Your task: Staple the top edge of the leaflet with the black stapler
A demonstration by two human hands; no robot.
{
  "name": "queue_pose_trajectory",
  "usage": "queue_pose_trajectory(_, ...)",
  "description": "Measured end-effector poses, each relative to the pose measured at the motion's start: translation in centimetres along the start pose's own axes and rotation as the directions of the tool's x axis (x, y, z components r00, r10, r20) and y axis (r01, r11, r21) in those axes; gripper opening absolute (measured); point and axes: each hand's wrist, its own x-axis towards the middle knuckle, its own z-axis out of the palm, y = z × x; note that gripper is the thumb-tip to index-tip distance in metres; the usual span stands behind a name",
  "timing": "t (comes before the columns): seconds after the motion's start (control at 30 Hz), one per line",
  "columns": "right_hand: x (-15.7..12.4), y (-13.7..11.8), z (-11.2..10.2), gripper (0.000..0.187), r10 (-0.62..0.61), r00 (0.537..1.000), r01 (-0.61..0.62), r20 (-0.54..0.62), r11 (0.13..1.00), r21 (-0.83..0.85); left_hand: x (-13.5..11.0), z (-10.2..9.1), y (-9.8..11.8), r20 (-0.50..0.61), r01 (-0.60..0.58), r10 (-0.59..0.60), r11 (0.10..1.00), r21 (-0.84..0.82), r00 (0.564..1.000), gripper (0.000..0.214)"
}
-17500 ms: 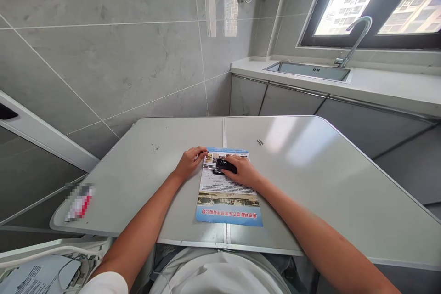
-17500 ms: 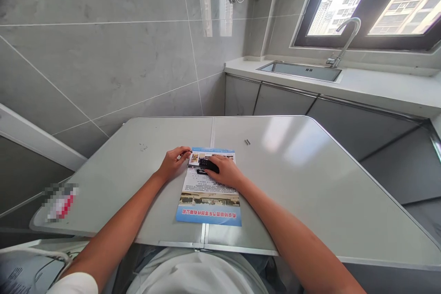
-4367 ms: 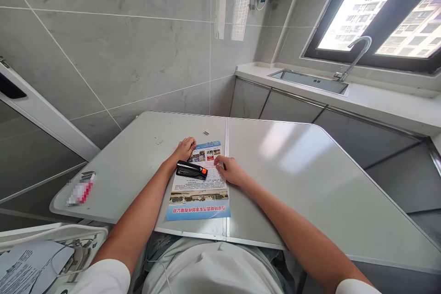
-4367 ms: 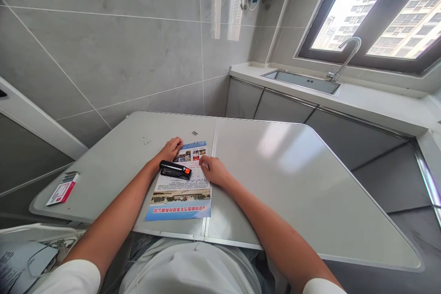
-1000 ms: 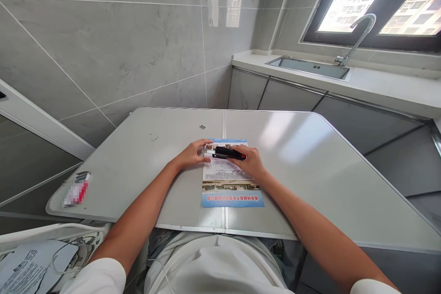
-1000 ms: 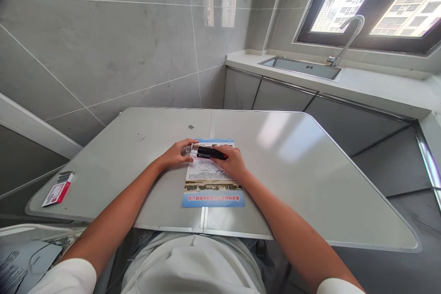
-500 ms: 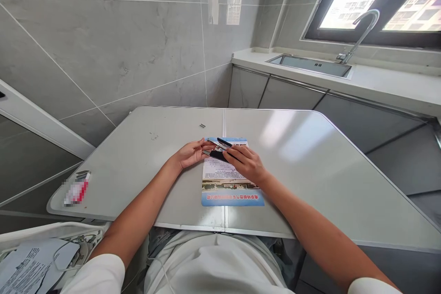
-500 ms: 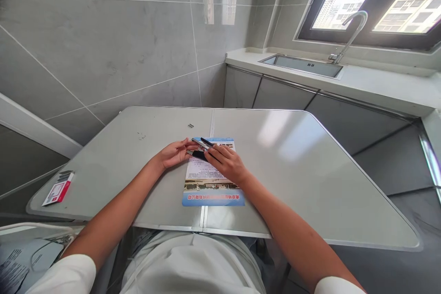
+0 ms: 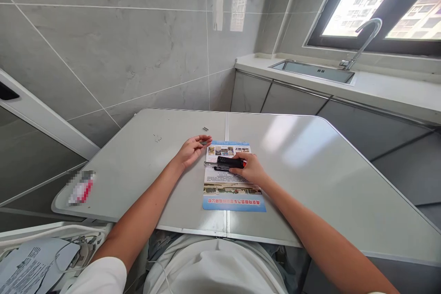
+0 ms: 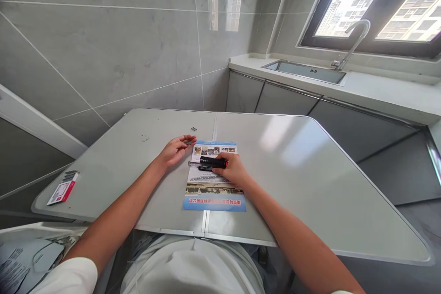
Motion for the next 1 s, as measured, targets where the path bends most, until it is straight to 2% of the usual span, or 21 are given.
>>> queue_pose_trajectory(0.1,0.4,-0.1,-0.6,0.030,-0.111,0.991,0.116,0.069,0.991,-0.070,-0.6,0.7,0.3,0.092,0.016,-0.021,0.998,0.055,0.996,0.029)
queue_pose_trajectory(0.17,0.4,-0.6,-1.2,0.031,-0.252,0.967,0.254,0.033,0.961,-0.106,-1.1,1.1,0.5,0.198,0.023,-0.043,0.995,0.101,0.979,0.023)
queue_pose_trajectory(0.27,0.0,-2.1,-1.6,0.033,-0.454,0.891,0.435,-0.032,0.870,-0.232,-1.7,1.6,0.5,0.320,-0.005,-0.050,0.986,0.167,0.946,0.021)
queue_pose_trajectory(0.37,-0.5,-3.6,-1.2,0.043,-0.554,0.829,0.539,0.075,0.756,-0.370,-2.1,1.8,0.2,0.382,-0.036,-0.053,0.974,0.223,0.922,0.031)
queue_pose_trajectory(0.5,-0.7,-4.5,-0.2,0.050,-0.575,0.791,0.595,0.209,0.644,-0.482,-2.2,1.7,0.0,0.429,-0.146,-0.024,0.922,0.359,0.903,0.045)
queue_pose_trajectory(0.63,-0.4,-4.5,0.3,0.053,-0.540,0.806,0.573,0.242,0.611,-0.546,-2.4,1.8,0.5,0.458,-0.263,0.020,0.842,0.472,0.888,0.047)
queue_pose_trajectory(0.8,-0.3,-4.5,0.4,0.057,-0.540,0.805,0.570,0.245,0.593,-0.568,-2.7,2.3,0.7,0.561,-0.260,-0.030,0.865,0.429,0.827,0.047)
queue_pose_trajectory(1.0,-0.1,-4.4,0.2,0.058,-0.571,0.784,0.593,0.244,0.571,-0.568,-2.8,2.0,0.5,0.542,-0.288,-0.015,0.835,0.469,0.840,0.054)
